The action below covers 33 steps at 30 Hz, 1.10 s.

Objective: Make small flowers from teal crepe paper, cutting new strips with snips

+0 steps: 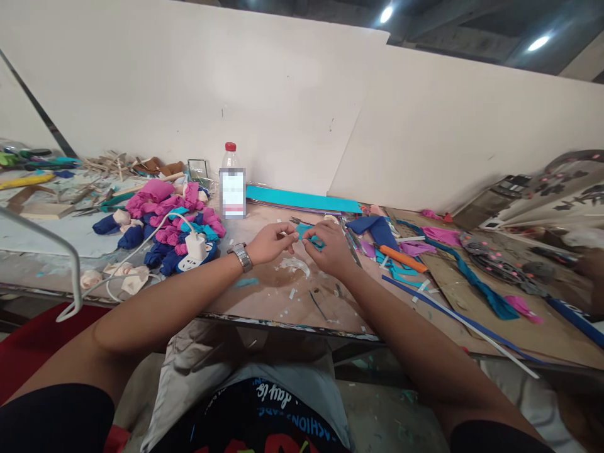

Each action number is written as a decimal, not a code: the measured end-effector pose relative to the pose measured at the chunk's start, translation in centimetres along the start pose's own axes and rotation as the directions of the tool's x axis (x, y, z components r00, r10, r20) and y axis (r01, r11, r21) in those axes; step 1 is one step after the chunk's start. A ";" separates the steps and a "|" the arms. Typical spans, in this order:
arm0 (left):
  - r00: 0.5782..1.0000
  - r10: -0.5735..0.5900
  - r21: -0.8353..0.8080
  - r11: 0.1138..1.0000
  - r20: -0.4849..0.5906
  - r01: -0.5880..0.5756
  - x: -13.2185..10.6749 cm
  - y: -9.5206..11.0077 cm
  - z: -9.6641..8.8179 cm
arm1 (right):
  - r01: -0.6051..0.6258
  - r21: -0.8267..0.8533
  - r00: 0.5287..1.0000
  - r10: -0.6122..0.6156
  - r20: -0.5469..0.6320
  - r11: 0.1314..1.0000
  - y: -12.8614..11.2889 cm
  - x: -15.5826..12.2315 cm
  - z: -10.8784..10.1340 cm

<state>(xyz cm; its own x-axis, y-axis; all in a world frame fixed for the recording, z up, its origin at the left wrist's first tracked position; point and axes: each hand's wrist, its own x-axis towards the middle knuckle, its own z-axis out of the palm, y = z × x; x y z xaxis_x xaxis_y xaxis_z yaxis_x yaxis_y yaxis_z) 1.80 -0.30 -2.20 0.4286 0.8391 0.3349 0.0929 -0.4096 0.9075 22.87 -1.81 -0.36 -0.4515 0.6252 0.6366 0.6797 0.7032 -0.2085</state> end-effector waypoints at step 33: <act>0.961 0.276 0.314 0.910 0.033 -0.272 -0.6 0.6 -0.5 | 0.037 0.045 0.999 -0.038 0.016 0.998 0.1 0.0 0.0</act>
<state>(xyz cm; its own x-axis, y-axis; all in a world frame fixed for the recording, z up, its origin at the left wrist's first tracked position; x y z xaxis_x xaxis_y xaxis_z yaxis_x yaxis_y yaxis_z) 1.15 -0.81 -1.73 0.4672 0.6811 0.5637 0.2501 -0.7133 0.6547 22.96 -1.71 -0.38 -0.4863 0.6032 0.6321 0.6358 0.7405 -0.2175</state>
